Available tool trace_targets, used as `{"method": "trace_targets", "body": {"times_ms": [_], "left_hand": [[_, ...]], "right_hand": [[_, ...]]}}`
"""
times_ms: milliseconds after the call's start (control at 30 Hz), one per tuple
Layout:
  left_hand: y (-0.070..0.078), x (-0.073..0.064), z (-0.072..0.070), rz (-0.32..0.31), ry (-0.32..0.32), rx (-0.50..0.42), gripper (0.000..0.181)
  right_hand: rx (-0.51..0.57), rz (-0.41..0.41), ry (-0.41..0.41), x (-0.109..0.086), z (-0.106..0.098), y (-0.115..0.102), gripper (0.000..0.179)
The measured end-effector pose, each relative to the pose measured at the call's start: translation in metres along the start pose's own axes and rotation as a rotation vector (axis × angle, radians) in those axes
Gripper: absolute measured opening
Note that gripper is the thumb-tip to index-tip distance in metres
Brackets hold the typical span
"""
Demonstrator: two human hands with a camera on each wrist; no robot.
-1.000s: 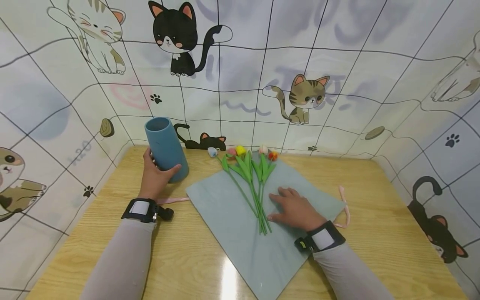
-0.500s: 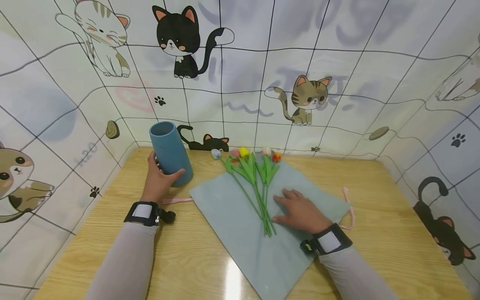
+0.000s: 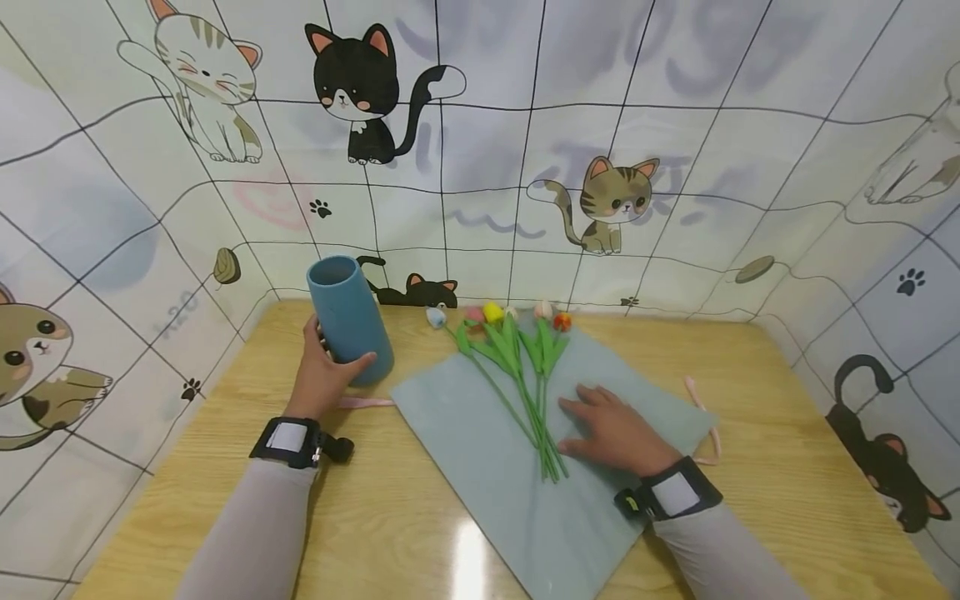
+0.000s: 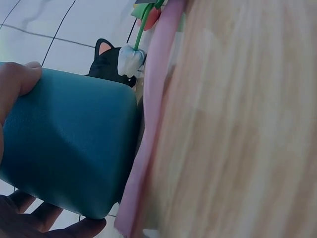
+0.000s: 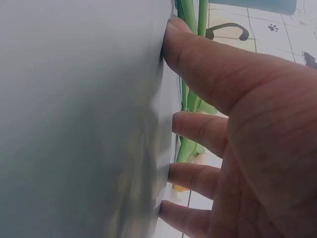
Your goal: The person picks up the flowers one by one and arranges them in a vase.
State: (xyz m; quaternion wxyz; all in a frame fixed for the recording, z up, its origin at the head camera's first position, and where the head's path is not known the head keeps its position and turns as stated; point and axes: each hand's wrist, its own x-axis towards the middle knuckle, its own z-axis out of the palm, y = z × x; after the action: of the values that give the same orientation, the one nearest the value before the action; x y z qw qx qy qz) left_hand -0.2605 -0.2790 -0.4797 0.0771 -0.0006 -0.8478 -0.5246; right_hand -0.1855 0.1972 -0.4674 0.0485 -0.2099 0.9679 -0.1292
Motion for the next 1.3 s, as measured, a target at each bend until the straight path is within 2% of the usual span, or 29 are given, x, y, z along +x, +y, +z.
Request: {"method": "trace_targets", "body": {"times_ms": [500,1000,1300], "left_hand": [[0.013,-0.018,0.011,-0.033,-0.093,0.033,0.125],[0.016,-0.028,0.024,-0.019,-0.117,0.03,0.124],[0.02,-0.039,0.027,0.023,-0.158,0.004,0.123]], "right_hand": [[0.028,0.003,0.016,-0.014,-0.003,0.017,0.072],[0.012,0.007,0.049,-0.032,-0.001,0.038,0.073],[0.004,0.02,0.046,-0.033,-0.003,0.04,0.072]]}}
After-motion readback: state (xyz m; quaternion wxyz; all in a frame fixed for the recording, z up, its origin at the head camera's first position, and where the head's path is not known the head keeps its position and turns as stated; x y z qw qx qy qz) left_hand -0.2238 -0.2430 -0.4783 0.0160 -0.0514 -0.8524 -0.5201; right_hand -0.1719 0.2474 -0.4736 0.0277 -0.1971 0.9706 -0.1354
